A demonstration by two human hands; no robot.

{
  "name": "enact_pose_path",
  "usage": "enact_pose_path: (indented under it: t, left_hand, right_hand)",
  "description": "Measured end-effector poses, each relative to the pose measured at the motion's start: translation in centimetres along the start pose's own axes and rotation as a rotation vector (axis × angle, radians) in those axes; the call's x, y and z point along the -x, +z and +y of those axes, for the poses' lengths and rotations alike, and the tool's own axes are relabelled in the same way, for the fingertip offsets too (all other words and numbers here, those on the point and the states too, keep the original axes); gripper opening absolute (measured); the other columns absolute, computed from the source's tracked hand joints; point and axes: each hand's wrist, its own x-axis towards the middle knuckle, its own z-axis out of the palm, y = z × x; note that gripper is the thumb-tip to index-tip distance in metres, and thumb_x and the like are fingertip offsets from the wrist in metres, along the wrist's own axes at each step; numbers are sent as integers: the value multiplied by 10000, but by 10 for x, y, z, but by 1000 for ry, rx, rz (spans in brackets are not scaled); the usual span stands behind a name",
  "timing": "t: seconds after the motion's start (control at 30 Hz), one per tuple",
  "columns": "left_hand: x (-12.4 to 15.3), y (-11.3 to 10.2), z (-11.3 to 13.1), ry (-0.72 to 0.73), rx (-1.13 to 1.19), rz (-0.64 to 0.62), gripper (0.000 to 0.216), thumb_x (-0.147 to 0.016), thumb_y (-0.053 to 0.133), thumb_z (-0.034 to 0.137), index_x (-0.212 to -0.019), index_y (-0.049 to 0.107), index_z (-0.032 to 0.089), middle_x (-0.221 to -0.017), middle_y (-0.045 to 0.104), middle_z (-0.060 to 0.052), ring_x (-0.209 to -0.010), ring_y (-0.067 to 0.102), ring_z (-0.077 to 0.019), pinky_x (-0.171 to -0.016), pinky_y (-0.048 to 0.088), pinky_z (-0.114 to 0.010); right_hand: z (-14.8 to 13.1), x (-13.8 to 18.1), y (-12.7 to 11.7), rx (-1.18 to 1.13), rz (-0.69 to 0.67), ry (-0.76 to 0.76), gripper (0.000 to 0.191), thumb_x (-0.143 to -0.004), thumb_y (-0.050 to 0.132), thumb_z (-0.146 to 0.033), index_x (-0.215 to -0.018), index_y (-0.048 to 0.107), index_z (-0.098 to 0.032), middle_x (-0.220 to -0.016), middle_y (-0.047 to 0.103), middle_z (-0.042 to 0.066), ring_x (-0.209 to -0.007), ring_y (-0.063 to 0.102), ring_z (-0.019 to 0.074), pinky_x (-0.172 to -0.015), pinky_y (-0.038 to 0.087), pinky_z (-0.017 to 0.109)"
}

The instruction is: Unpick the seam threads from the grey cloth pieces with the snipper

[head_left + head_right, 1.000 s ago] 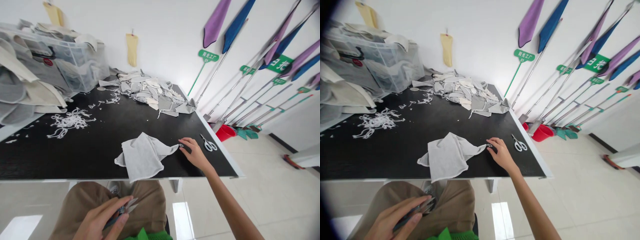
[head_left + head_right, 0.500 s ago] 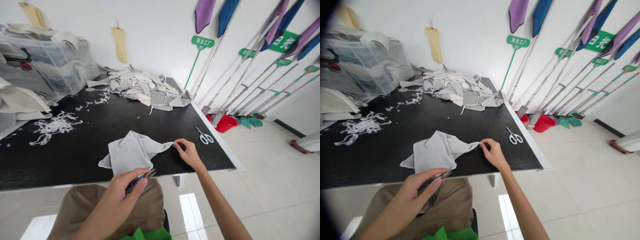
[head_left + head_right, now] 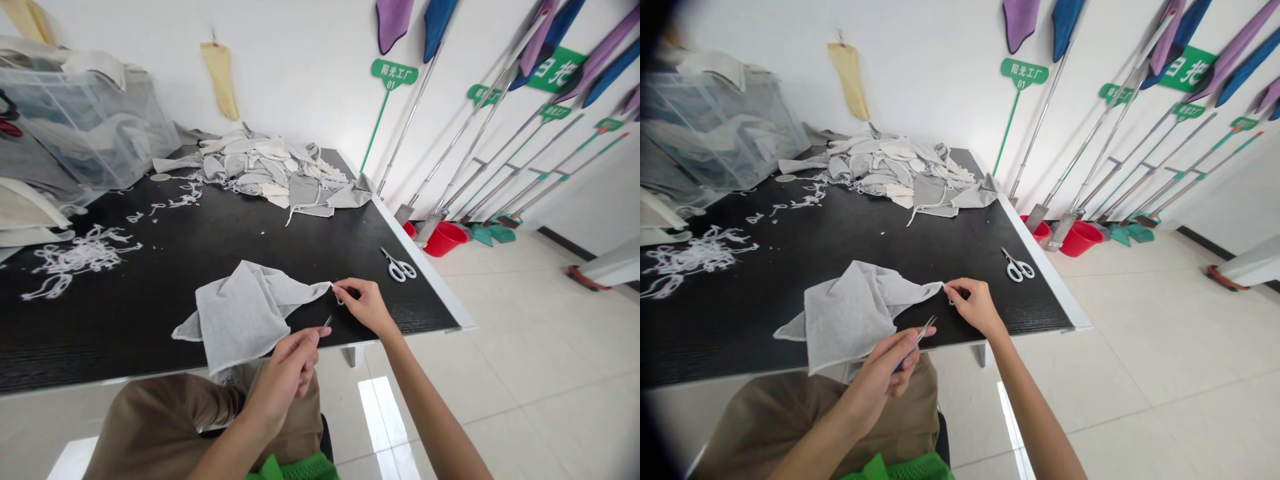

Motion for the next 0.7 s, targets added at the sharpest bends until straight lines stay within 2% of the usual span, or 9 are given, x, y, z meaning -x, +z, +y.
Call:
enact_pose_path:
  t: [0.17, 0.4, 0.57, 0.7]
  left_hand:
    - [-10, 8, 1, -33, 140, -44, 511, -843, 641, 505, -1163, 610, 107, -670, 330, 78, -477, 164, -25, -424, 71, -174]
    - [-20, 12, -6, -2, 156, -1, 523, -811, 665, 534, -1123, 606, 119, -667, 342, 79, -473, 180, -27, -408, 88, -164]
    - [-21, 17, -4, -12, 118, 23, 497, -780, 685, 546, -1039, 605, 129, -653, 365, 76, -469, 179, -27, -399, 84, -158]
    - [-22, 20, -3, -11, 110, 23, 458, -767, 690, 546, -968, 577, 151, -646, 381, 75, -465, 180, -26, -392, 87, -153]
  right_hand:
    - [-5, 14, 1, -19, 49, 42, 184, -890, 601, -321, -843, 753, -229, -686, 698, 13, -609, 603, 181, -593, 456, 304]
    - [-10, 40, 13, -79, 149, 135, 182, -882, 622, -334, -812, 723, -200, -670, 680, 14, -577, 537, 152, -557, 411, 275]
    - [-11, 49, 14, -92, 205, 115, 166, -882, 637, -308, -805, 712, -182, -666, 660, 10, -584, 506, 131, -570, 398, 263]
    - [-11, 52, 11, -124, 166, 76, 167, -895, 627, -290, -784, 693, -185, -693, 673, 16, -594, 499, 130, -587, 400, 269]
